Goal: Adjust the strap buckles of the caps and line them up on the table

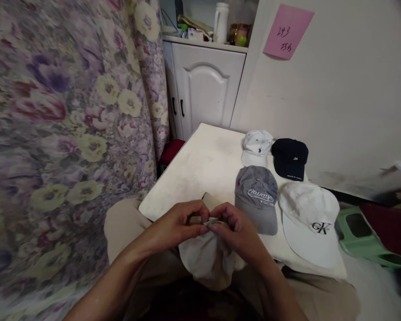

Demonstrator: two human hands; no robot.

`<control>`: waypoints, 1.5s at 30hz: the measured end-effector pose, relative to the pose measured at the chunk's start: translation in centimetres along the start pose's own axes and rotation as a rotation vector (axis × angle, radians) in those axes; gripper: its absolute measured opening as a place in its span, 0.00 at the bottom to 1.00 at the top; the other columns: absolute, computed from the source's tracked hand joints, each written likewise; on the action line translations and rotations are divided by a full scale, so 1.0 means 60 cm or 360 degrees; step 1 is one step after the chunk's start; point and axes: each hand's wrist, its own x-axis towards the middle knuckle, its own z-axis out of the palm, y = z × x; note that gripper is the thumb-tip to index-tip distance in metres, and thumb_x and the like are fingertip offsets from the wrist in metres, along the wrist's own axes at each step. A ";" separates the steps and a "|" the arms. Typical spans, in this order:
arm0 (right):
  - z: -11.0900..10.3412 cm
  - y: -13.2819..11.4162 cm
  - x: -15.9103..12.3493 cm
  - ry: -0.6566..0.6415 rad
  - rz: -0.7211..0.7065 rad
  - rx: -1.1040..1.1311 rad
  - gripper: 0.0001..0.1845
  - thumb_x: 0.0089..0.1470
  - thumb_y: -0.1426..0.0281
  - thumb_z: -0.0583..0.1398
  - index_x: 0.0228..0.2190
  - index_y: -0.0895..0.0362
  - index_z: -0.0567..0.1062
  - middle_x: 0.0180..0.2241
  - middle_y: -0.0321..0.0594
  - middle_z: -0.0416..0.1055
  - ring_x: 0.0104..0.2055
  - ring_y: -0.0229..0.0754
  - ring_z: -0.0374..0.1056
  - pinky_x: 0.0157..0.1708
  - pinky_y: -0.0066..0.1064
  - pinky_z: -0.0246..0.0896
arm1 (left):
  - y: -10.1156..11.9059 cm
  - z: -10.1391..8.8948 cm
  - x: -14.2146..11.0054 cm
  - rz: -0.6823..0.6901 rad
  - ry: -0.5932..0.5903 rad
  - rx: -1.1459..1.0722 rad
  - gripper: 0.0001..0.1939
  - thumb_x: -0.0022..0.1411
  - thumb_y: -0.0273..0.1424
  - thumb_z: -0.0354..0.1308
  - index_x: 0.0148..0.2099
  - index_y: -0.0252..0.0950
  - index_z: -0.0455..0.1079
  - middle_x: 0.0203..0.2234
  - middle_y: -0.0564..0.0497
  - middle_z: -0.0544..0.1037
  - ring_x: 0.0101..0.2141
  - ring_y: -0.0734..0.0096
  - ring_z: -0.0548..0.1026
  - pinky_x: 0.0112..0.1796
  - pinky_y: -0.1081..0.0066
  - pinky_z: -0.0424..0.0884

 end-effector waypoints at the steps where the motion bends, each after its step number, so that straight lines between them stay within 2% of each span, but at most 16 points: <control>1: -0.001 -0.001 -0.001 0.0002 0.0003 -0.0029 0.08 0.54 0.70 0.64 0.38 0.54 0.74 0.34 0.35 0.73 0.38 0.41 0.69 0.38 0.32 0.61 | -0.001 0.003 0.002 -0.0045 -0.0001 -0.0024 0.07 0.57 0.32 0.61 0.34 0.37 0.66 0.26 0.57 0.67 0.28 0.73 0.63 0.29 0.74 0.57; 4: -0.005 -0.002 -0.002 0.0017 0.0003 -0.0039 0.08 0.53 0.71 0.64 0.37 0.54 0.74 0.34 0.35 0.74 0.38 0.40 0.69 0.38 0.31 0.61 | -0.002 0.011 0.007 -0.0109 0.0051 -0.0062 0.09 0.55 0.33 0.63 0.33 0.37 0.65 0.25 0.58 0.66 0.27 0.73 0.62 0.29 0.74 0.57; 8: -0.009 -0.005 -0.005 0.0056 0.0008 -0.0032 0.07 0.52 0.71 0.64 0.36 0.54 0.74 0.33 0.35 0.74 0.36 0.40 0.69 0.37 0.32 0.61 | 0.000 0.017 0.011 -0.0109 0.0145 -0.0092 0.13 0.51 0.34 0.66 0.36 0.38 0.67 0.29 0.56 0.70 0.31 0.70 0.65 0.33 0.73 0.61; 16: -0.018 -0.006 -0.010 0.0109 -0.0002 -0.0067 0.06 0.52 0.71 0.64 0.35 0.54 0.75 0.33 0.35 0.74 0.37 0.40 0.69 0.37 0.31 0.61 | -0.009 0.014 0.009 -0.0096 -0.0051 -0.0171 0.11 0.58 0.37 0.63 0.40 0.36 0.70 0.31 0.54 0.72 0.33 0.69 0.67 0.33 0.72 0.60; 23: -0.019 -0.007 -0.013 0.0129 -0.0066 -0.0171 0.06 0.53 0.73 0.63 0.36 0.54 0.75 0.34 0.35 0.75 0.37 0.41 0.70 0.38 0.32 0.62 | -0.006 0.032 0.014 -0.0130 0.0021 -0.0187 0.13 0.58 0.39 0.64 0.35 0.35 0.67 0.26 0.58 0.66 0.27 0.74 0.62 0.28 0.74 0.55; 27: -0.023 -0.004 -0.014 0.0149 -0.0079 -0.0181 0.05 0.53 0.73 0.64 0.35 0.54 0.75 0.33 0.34 0.74 0.37 0.40 0.69 0.37 0.30 0.61 | -0.007 0.036 0.016 -0.0175 0.0094 -0.0264 0.13 0.57 0.38 0.64 0.35 0.35 0.68 0.26 0.57 0.68 0.27 0.74 0.63 0.28 0.75 0.57; 31: -0.027 -0.001 -0.014 0.0114 -0.0123 -0.0117 0.05 0.55 0.72 0.62 0.36 0.54 0.75 0.33 0.34 0.73 0.36 0.39 0.69 0.36 0.30 0.61 | -0.015 0.031 0.017 -0.0140 0.0009 -0.0434 0.11 0.57 0.36 0.64 0.37 0.34 0.71 0.29 0.55 0.72 0.31 0.73 0.67 0.33 0.73 0.61; 35: -0.029 -0.007 -0.015 0.0055 -0.0176 -0.0263 0.06 0.56 0.73 0.61 0.37 0.54 0.76 0.34 0.35 0.74 0.37 0.40 0.69 0.38 0.30 0.61 | -0.021 0.031 0.019 -0.0134 0.0038 -0.0443 0.11 0.56 0.35 0.64 0.37 0.34 0.70 0.30 0.54 0.73 0.32 0.72 0.69 0.34 0.72 0.62; 38: -0.026 -0.013 -0.017 0.0010 -0.0139 -0.0352 0.08 0.52 0.73 0.64 0.37 0.54 0.75 0.34 0.34 0.73 0.37 0.40 0.69 0.37 0.30 0.61 | -0.020 0.036 0.020 -0.0124 0.0073 -0.0401 0.10 0.56 0.34 0.63 0.36 0.34 0.69 0.30 0.54 0.74 0.32 0.71 0.69 0.34 0.72 0.62; 45: -0.014 -0.017 -0.020 0.0113 -0.0104 -0.0589 0.07 0.49 0.75 0.63 0.33 0.55 0.72 0.31 0.33 0.70 0.33 0.39 0.66 0.34 0.29 0.60 | -0.020 0.044 0.021 -0.0138 0.0139 -0.0285 0.07 0.58 0.33 0.63 0.37 0.34 0.70 0.29 0.55 0.74 0.31 0.72 0.69 0.33 0.72 0.62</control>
